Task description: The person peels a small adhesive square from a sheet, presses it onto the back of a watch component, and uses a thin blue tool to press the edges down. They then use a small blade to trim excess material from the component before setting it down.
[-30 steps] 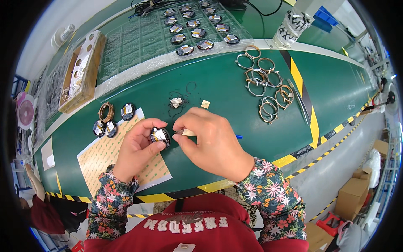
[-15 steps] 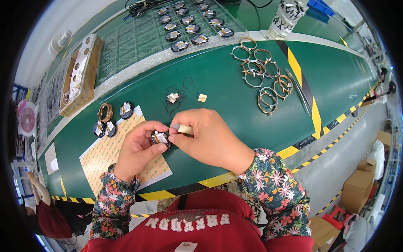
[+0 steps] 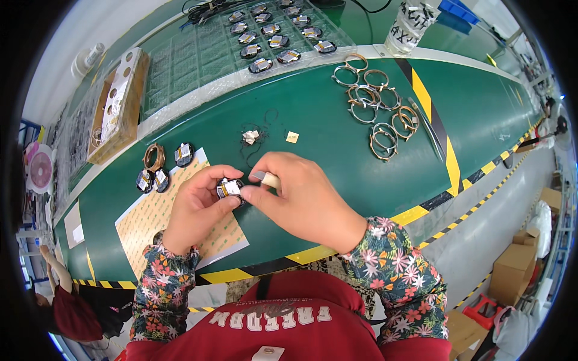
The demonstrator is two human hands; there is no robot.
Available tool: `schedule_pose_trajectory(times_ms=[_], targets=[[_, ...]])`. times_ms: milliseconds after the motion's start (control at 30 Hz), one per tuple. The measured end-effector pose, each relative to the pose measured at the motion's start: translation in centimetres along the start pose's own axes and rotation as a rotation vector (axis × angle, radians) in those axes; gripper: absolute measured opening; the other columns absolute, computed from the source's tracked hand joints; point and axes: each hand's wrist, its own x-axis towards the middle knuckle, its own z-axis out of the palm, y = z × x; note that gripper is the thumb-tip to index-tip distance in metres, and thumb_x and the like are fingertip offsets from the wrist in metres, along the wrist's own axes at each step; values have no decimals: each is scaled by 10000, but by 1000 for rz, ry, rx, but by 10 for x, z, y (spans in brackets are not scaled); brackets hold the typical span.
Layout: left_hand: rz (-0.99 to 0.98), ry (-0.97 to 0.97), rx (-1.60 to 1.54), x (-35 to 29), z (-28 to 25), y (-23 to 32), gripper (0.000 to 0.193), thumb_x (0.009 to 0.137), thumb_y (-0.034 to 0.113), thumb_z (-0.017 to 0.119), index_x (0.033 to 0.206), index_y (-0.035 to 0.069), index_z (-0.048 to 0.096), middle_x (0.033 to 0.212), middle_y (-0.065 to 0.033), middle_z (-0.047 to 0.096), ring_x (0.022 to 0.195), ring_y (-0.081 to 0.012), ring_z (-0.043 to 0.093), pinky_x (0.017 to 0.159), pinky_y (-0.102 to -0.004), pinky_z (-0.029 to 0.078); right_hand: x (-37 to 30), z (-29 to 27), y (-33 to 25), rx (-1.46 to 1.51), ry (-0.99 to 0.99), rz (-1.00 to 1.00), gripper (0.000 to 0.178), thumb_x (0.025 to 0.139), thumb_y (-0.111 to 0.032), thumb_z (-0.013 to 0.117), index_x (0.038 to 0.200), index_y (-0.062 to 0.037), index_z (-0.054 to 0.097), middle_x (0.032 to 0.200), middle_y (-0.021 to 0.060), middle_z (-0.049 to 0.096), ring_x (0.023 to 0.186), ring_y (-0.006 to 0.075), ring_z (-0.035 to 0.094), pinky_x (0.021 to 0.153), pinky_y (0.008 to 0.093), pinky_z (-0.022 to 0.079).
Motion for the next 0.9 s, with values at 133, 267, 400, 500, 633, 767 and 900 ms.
schedule_pose_trajectory(times_ms=[133,267,400,500,633,767,900], targets=[[-201,14,447,-1,0,13,364,834,-67,689,1187,6,633,1127,-56,606,1036,-131,589,877,-261,492,-4,11,26,-290,302,-349,121,911,-39,633,1015,5,589,896,128,597,728,252,594,636,342,479],[64,-10,874,2,-3,9,414,729,-43,760,1127,57,700,1036,-84,592,960,-212,582,824,-316,477,-6,17,34,-444,328,-509,144,840,42,631,972,9,584,897,156,568,775,357,601,671,402,500],[178,17,932,4,-9,3,383,713,88,814,1086,119,728,1010,-24,565,862,-195,562,831,-354,406,-5,23,42,-515,327,-570,162,784,64,656,920,7,589,886,143,572,771,335,589,673,398,491],[172,9,966,6,-9,0,410,693,111,833,1091,139,739,1016,-12,543,867,-179,534,834,-348,386,-1,25,46,-538,312,-611,146,768,68,659,877,-2,592,868,133,573,760,317,569,659,394,480],[148,10,960,5,-9,1,418,681,124,843,1088,150,746,1013,-9,546,855,-177,526,836,-354,387,3,27,49,-538,349,-618,157,752,66,665,871,-6,594,855,125,570,757,316,552,661,398,468],[137,16,928,6,-10,-1,417,674,124,847,1080,148,752,1014,-9,551,849,-182,520,842,-359,390,7,28,50,-547,389,-598,158,744,63,666,864,-6,591,869,122,569,777,321,553,676,409,464],[166,31,912,6,-11,-4,429,649,121,859,1065,137,758,1011,-12,555,845,-192,512,820,-357,409,8,27,51,-539,376,-578,156,745,61,666,863,-9,591,878,122,569,781,324,552,679,412,464]])
